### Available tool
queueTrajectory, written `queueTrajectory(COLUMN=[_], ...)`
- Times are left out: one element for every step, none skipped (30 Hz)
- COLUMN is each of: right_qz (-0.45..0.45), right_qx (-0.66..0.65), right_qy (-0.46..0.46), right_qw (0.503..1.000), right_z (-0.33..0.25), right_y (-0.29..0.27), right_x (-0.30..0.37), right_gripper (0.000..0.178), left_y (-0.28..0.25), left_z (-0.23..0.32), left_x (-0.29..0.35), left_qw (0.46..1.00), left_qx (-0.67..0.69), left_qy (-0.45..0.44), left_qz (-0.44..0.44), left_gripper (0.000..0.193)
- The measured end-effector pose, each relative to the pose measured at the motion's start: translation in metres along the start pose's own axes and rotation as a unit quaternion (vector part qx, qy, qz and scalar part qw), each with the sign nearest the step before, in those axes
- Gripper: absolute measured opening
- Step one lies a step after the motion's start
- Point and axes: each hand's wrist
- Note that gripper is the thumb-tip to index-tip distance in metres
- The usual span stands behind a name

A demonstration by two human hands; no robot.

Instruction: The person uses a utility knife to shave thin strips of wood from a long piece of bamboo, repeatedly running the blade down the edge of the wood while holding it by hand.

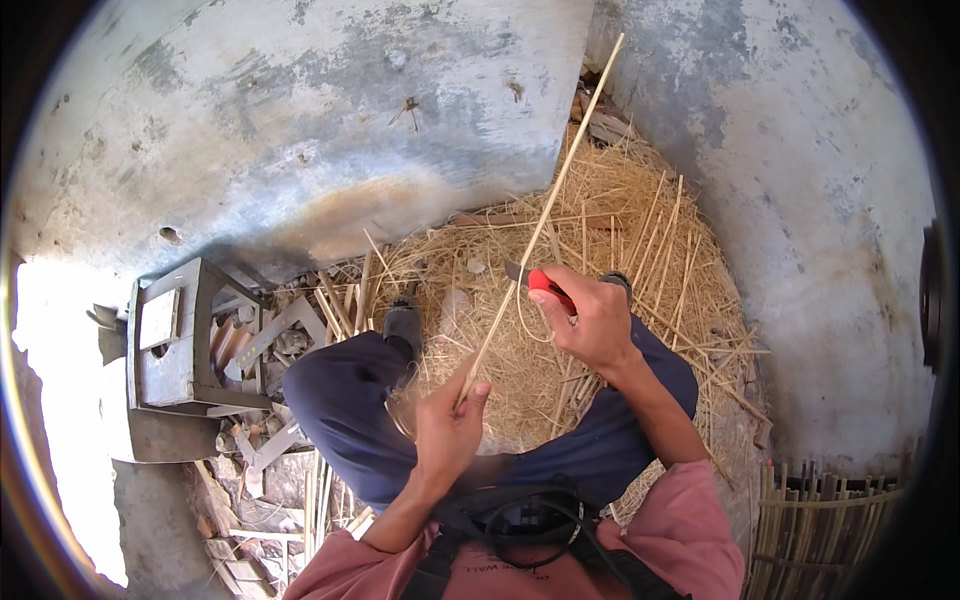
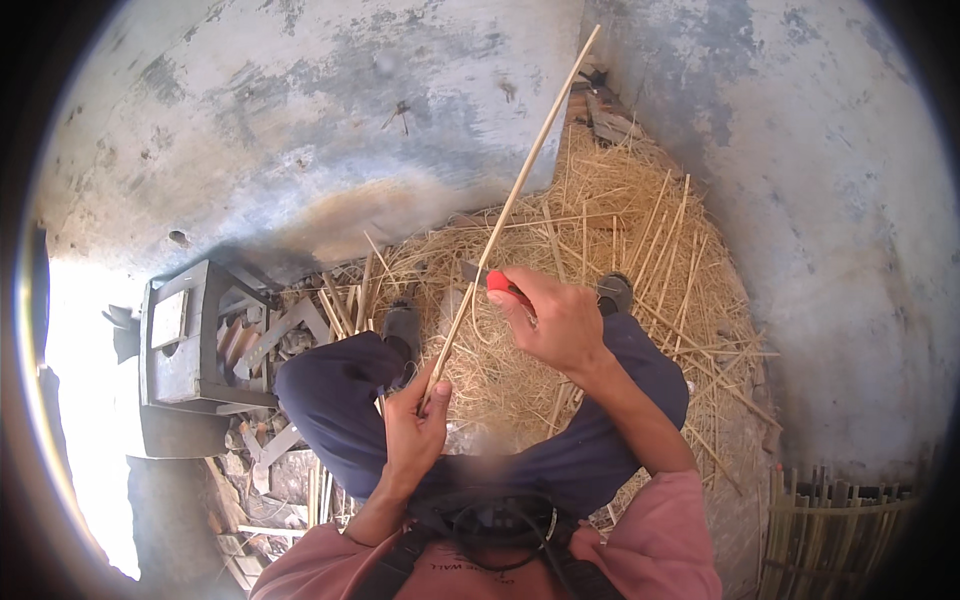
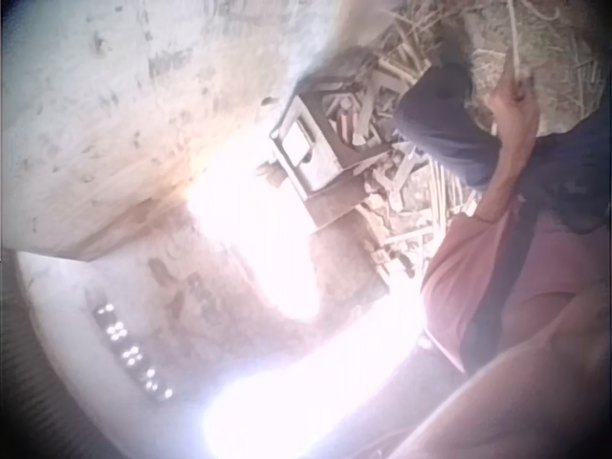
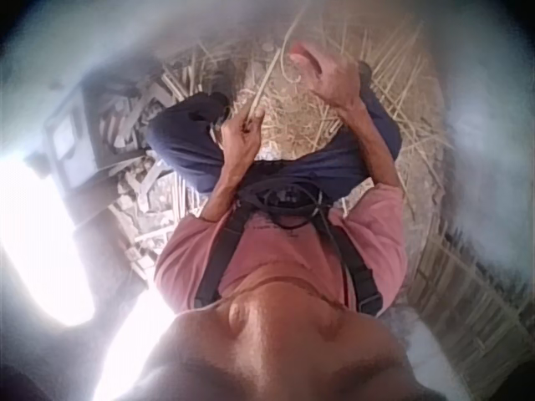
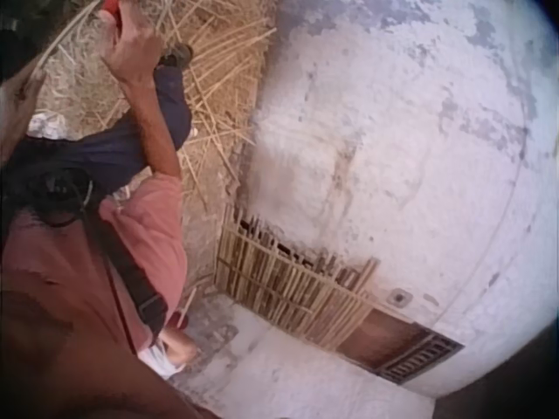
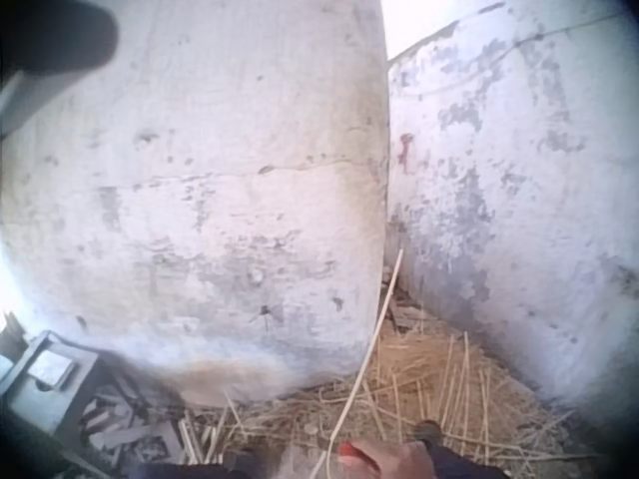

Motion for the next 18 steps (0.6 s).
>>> queueTrajectory(right_qz=[-0.006,-0.002,0.002,0.010,0.010,0.010,0.010,0.011,0.009,0.005,0.000,0.021,0.042,0.062,0.053,0.043,0.036,0.054], right_qx=[-0.002,-0.003,-0.004,-0.003,-0.002,-0.001,0.002,0.007,0.011,0.012,0.013,0.014,0.015,0.016,0.021,0.026,0.033,0.036], right_qy=[0.006,-0.003,-0.011,-0.024,-0.031,-0.038,-0.046,-0.047,-0.045,-0.042,-0.040,-0.051,-0.059,-0.067,-0.040,-0.013,0.017,-0.003], right_qw=[1.000,1.000,1.000,1.000,0.999,0.999,0.999,0.999,0.999,0.999,0.999,0.998,0.997,0.996,0.998,0.999,0.999,0.998], right_z=[0.001,0.002,0.003,0.004,0.006,0.009,0.010,0.008,0.006,0.004,0.003,0.005,0.009,0.012,0.016,0.023,0.028,0.038], right_y=[0.000,0.000,0.001,0.000,0.002,0.005,0.006,0.006,0.003,0.002,0.002,0.002,0.004,0.003,-0.002,-0.010,-0.018,-0.017], right_x=[0.000,0.000,0.001,-0.001,-0.003,-0.004,-0.005,-0.005,-0.007,-0.007,-0.009,-0.012,-0.013,-0.014,-0.017,-0.023,-0.028,-0.032], right_gripper=[0.027,0.027,0.027,0.027,0.026,0.026,0.026,0.025,0.025,0.024,0.024,0.024,0.024,0.024,0.025,0.025,0.026,0.029], left_y=[-0.002,-0.003,-0.004,-0.006,-0.006,-0.007,-0.008,-0.009,-0.010,-0.011,-0.012,-0.013,-0.013,-0.013,-0.013,-0.012,-0.013,-0.014], left_z=[0.000,0.001,0.002,0.003,0.003,0.002,0.001,-0.001,-0.002,-0.001,0.001,0.002,0.002,0.001,0.001,-0.002,-0.004,-0.007], left_x=[-0.001,-0.002,-0.002,-0.003,-0.002,-0.001,-0.001,0.000,-0.001,-0.001,0.000,0.001,0.002,0.003,0.005,0.007,0.010,0.013], left_qw=[1.000,1.000,1.000,1.000,1.000,1.000,1.000,0.999,0.999,1.000,1.000,1.000,1.000,1.000,1.000,1.000,1.000,1.000], left_qx=[-0.003,-0.006,-0.009,-0.009,-0.009,-0.008,-0.011,-0.013,-0.015,-0.009,-0.003,0.003,-0.001,-0.005,-0.009,-0.001,0.005,0.012], left_qy=[0.003,0.006,0.009,0.009,0.010,0.010,0.018,0.025,0.032,0.020,0.009,-0.003,0.004,0.011,0.018,0.016,0.015,0.015], left_qz=[-0.002,-0.003,-0.005,-0.001,0.003,0.006,0.013,0.019,0.026,0.020,0.014,0.008,0.007,0.005,0.004,0.004,0.002,-0.001], left_gripper=[0.039,0.039,0.038,0.038,0.038,0.039,0.039,0.038,0.038,0.038,0.038,0.038,0.038,0.038,0.038,0.037,0.036,0.036])
Point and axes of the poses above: each hand's wrist, its own x-axis away from the middle knuckle, its own y-axis out of the palm, z = x × y, and after that the axes turned 14 degrees about -z, right-handed
